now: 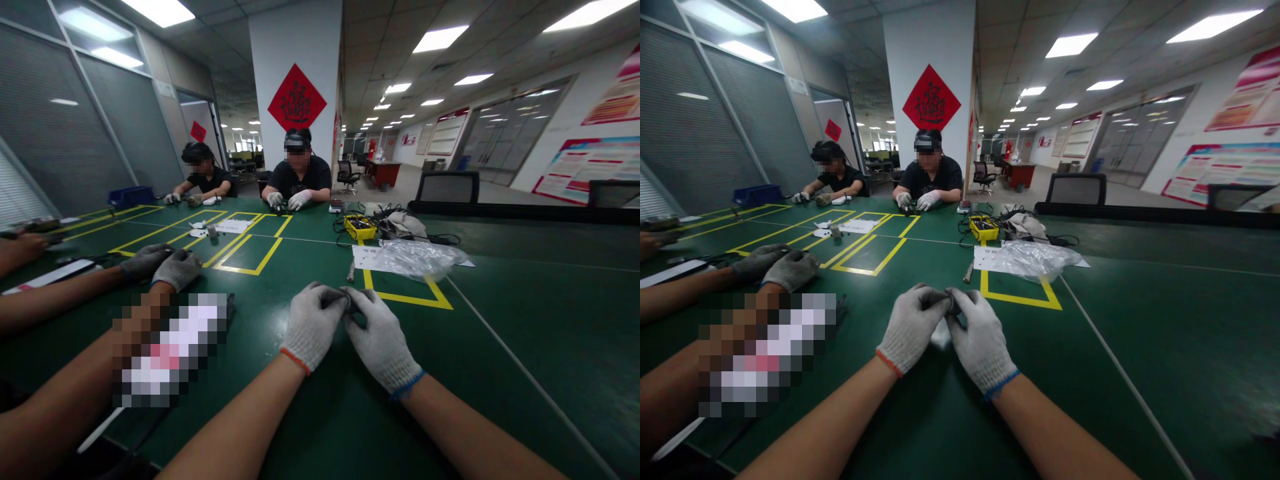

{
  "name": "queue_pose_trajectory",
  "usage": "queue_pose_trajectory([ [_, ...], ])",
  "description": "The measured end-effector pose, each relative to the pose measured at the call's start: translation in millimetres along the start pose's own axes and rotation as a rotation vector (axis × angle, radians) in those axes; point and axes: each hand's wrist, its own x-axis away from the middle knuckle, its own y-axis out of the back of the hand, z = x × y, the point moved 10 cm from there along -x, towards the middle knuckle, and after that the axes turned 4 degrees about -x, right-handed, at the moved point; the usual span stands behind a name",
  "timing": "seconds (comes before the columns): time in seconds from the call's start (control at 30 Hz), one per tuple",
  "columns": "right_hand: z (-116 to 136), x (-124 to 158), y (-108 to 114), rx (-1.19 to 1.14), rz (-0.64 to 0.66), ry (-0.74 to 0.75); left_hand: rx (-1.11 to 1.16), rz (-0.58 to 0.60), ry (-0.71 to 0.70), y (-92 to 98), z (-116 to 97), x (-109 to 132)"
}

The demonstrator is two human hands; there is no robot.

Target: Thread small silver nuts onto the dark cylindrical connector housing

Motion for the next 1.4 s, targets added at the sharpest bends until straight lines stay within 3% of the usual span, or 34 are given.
queue_pose_trajectory([
  [0.13, 2.4, -0.5, 1.8, -0.051, -0.015, 0.011, 0.002, 0.011, -0.044, 3.4, -3.0, -0.7],
  [0.43, 5.4, -1.4, -2.8, -0.152, 0.042, 0.023, -0.167, 0.181, -0.229, 1.9, -15.8, 0.9],
  [0.8, -3.6, -2.2, -2.5, -0.168, 0.031, -0.064, -0.198, 0.255, -0.218, -7.6, -17.4, 5.0],
  [1.4, 0.6, -3.6, 2.6, -0.166, -0.014, -0.033, -0.117, 0.206, -0.154, -6.2, -16.4, 6.1],
])
